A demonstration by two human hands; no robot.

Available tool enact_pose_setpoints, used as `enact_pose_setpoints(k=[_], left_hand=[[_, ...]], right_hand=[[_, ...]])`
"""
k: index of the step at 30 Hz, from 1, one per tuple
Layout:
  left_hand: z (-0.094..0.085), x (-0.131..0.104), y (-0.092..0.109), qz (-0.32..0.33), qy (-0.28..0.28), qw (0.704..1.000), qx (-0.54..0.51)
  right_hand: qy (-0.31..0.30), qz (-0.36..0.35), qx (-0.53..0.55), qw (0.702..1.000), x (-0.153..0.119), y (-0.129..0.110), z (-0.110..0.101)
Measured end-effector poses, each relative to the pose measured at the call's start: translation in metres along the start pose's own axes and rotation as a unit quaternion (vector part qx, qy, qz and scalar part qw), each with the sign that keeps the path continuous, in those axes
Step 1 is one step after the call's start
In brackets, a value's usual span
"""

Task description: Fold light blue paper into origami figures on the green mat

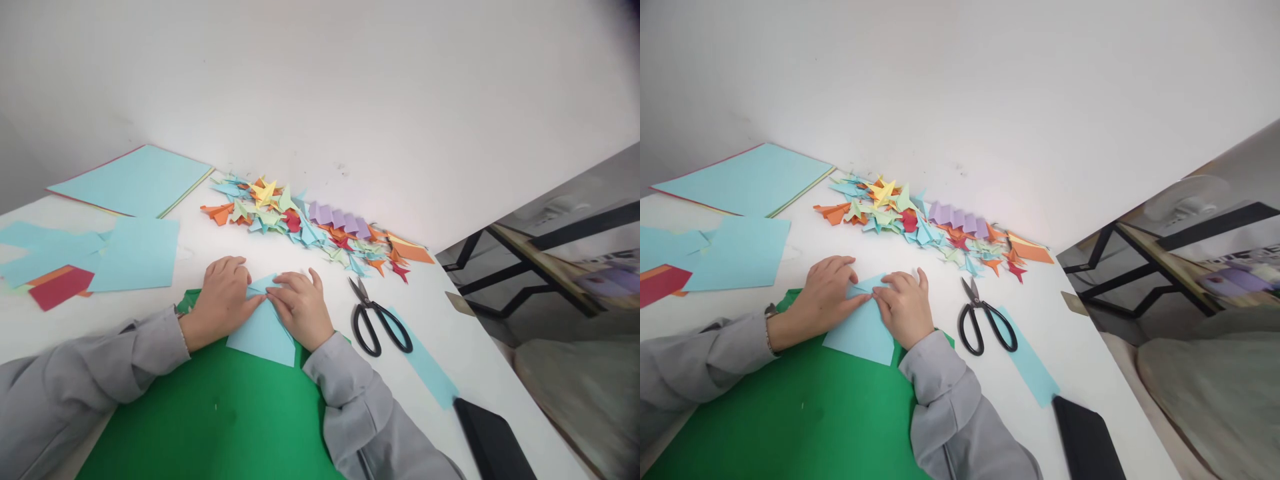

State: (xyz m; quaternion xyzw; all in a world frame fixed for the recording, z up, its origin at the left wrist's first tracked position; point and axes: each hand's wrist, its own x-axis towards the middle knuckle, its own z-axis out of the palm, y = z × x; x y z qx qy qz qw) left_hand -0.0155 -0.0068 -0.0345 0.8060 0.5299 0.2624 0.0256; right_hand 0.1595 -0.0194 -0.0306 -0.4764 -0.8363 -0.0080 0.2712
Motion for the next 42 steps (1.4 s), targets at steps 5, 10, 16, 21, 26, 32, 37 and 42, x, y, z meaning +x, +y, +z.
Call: enact_pose_setpoints(k=[5, 10, 16, 21, 26, 32, 37, 42], left_hand=[[0.001, 0.0, 0.001, -0.025, 0.005, 0.999, -0.022], [-0.004, 0.004, 0.005, -0.041, -0.014, 0.997, -0.067], [-0.011, 0.005, 0.008, -0.013, -0.027, 0.999, -0.023], [-0.016, 0.001, 0.013, 0.018, 0.009, 0.997, 0.08], [-0.015, -0.003, 0.016, 0.013, 0.007, 0.998, 0.069], [-0.006, -0.004, 0.013, -0.04, -0.007, 0.999, -0.008], [-0.009, 0.003, 0.011, -0.014, -0.042, 0.998, -0.039], [-0.012, 0.01, 0.008, 0.013, -0.062, 0.997, -0.047]], right_hand=[[-0.015, -0.001, -0.004, 1.0, -0.001, -0.004, -0.003], [-0.025, -0.013, -0.016, 0.999, -0.001, -0.006, -0.005], [-0.048, -0.022, -0.036, 0.998, -0.001, -0.006, -0.006], [-0.042, -0.026, -0.045, 0.998, -0.001, -0.007, -0.006], [-0.033, -0.033, -0.052, 0.998, 0.0, -0.009, -0.006], [-0.033, -0.036, -0.051, 0.997, -0.001, -0.008, -0.006], [-0.036, -0.035, -0.042, 0.998, -0.001, -0.007, -0.005], [-0.032, -0.026, -0.02, 0.999, -0.002, -0.007, -0.004]])
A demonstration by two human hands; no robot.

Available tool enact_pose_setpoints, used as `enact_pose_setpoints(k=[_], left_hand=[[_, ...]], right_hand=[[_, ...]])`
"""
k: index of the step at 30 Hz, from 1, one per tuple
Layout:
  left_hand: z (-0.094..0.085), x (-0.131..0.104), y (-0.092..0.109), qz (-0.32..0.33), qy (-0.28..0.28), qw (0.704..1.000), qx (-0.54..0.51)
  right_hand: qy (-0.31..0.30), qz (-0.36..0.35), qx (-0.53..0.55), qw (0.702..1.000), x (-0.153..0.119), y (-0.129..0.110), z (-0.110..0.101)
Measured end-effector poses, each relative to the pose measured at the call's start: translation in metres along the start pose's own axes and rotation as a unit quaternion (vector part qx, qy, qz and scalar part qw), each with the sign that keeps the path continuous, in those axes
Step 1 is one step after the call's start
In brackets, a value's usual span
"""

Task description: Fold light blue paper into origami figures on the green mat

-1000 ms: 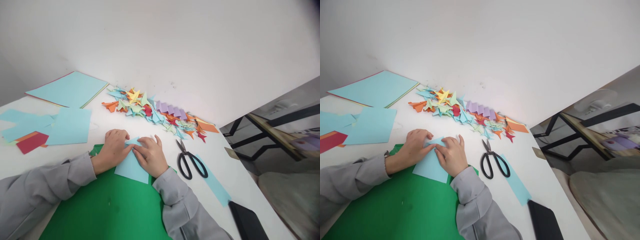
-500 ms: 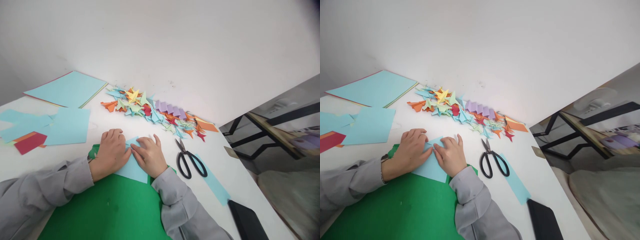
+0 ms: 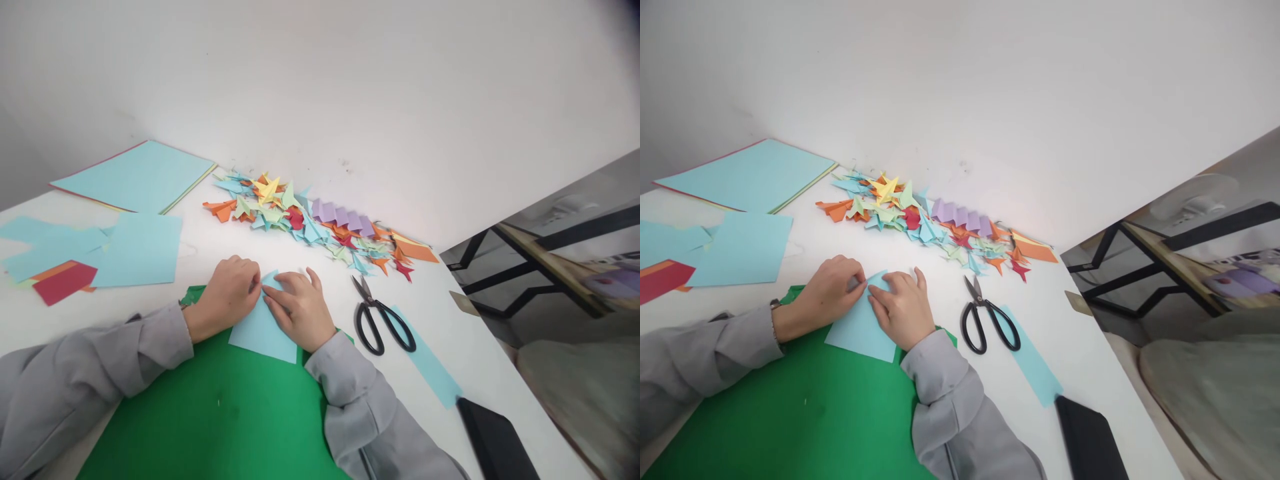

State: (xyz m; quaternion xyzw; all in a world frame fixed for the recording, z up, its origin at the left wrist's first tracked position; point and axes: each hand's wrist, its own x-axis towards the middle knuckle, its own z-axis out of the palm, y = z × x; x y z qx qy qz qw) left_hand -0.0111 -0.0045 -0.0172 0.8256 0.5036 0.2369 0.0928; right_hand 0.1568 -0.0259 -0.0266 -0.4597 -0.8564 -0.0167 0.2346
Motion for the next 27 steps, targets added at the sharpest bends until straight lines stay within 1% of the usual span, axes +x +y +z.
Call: enact_pose_setpoints(k=[3, 7, 10, 14, 18, 20, 24, 27], left_hand=[[0.001, 0.0, -0.001, 0.041, 0.004, 0.999, -0.003], [0.002, -0.003, -0.001, 0.124, 0.0, 0.992, -0.003], [0.003, -0.005, -0.001, 0.159, -0.012, 0.987, -0.02], [0.001, -0.006, -0.001, 0.193, -0.003, 0.981, -0.038], [-0.001, -0.003, -0.006, 0.237, -0.005, 0.97, -0.049], [-0.002, -0.001, -0.01, 0.242, -0.002, 0.968, -0.063], [-0.001, 0.002, -0.015, 0.21, 0.013, 0.975, -0.079], [0.0, 0.002, -0.014, 0.197, 0.012, 0.978, -0.073]], right_hand=[[0.01, 0.017, 0.034, 0.999, 0.0, 0.002, 0.002], [0.031, 0.049, 0.089, 0.994, 0.001, 0.008, 0.007], [0.034, 0.054, 0.1, 0.993, 0.001, 0.013, 0.01], [0.025, 0.073, 0.067, 0.995, 0.001, 0.012, 0.01], [-0.018, 0.088, -0.002, 0.996, 0.002, 0.006, 0.005], [-0.038, 0.084, -0.04, 0.995, 0.002, 0.003, 0.002], [-0.065, 0.064, -0.112, 0.989, 0.003, -0.002, -0.004], [-0.075, 0.053, -0.14, 0.986, 0.003, -0.003, -0.006]])
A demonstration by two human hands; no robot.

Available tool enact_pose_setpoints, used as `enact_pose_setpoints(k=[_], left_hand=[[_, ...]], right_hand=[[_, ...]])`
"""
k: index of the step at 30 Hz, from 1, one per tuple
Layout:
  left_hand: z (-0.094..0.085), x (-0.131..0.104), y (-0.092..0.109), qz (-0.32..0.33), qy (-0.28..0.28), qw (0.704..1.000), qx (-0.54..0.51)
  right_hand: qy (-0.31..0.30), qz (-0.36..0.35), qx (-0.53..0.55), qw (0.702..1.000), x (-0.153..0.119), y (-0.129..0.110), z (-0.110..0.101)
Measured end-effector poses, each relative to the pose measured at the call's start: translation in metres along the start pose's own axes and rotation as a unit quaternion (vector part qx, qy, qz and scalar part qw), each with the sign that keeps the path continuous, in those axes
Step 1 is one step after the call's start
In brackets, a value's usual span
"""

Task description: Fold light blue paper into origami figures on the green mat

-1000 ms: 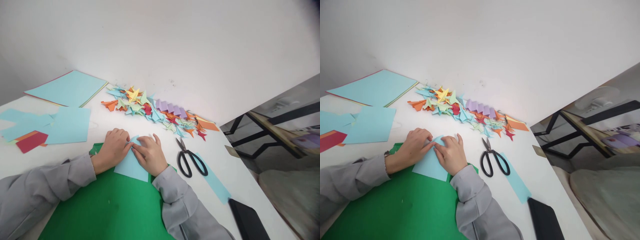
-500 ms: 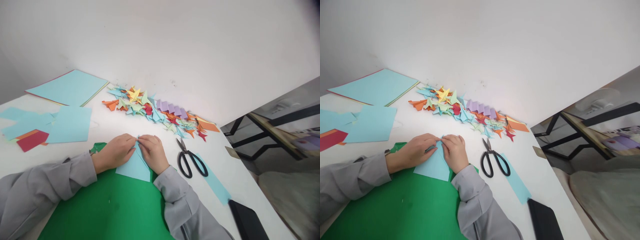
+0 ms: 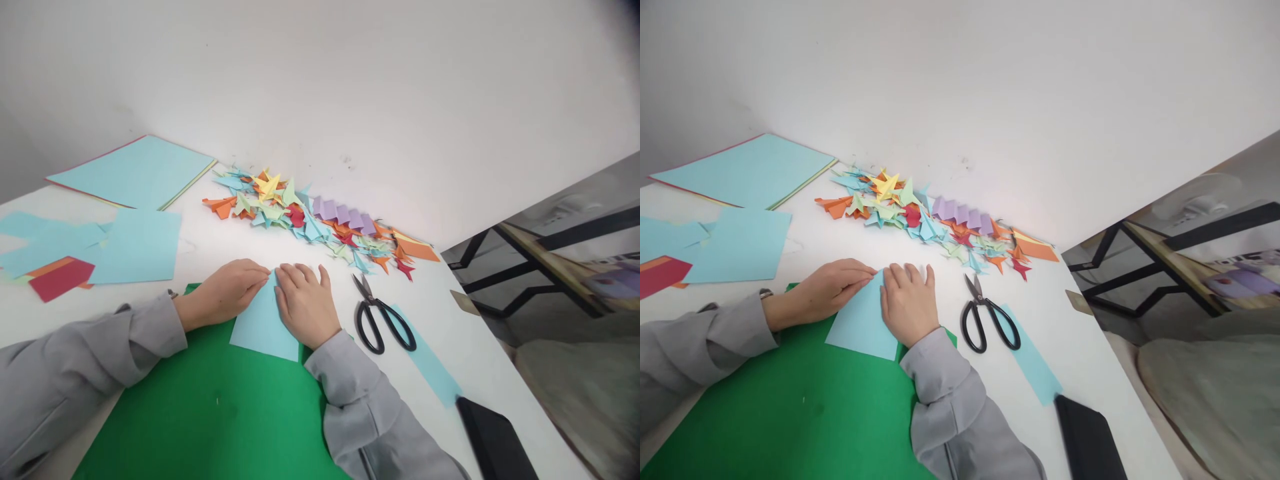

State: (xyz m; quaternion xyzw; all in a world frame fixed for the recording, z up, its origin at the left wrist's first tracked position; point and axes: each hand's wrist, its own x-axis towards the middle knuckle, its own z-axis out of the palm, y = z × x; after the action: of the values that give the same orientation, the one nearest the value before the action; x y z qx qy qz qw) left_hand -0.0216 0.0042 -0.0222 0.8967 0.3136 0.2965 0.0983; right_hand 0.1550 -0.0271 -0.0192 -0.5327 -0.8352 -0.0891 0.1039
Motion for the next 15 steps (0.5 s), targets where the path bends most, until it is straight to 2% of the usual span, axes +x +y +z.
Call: enact_pose_setpoints(k=[9, 15], left_hand=[[-0.0011, 0.0017, 0.0003, 0.036, -0.009, 0.999, -0.023], [-0.0007, -0.0001, -0.0032, 0.062, -0.03, 0.998, -0.006]], right_hand=[[0.005, 0.008, 0.02, 1.0, 0.0003, 0.0014, 0.003], [-0.005, -0.027, -0.005, 1.0, 0.0014, 0.006, -0.0034]])
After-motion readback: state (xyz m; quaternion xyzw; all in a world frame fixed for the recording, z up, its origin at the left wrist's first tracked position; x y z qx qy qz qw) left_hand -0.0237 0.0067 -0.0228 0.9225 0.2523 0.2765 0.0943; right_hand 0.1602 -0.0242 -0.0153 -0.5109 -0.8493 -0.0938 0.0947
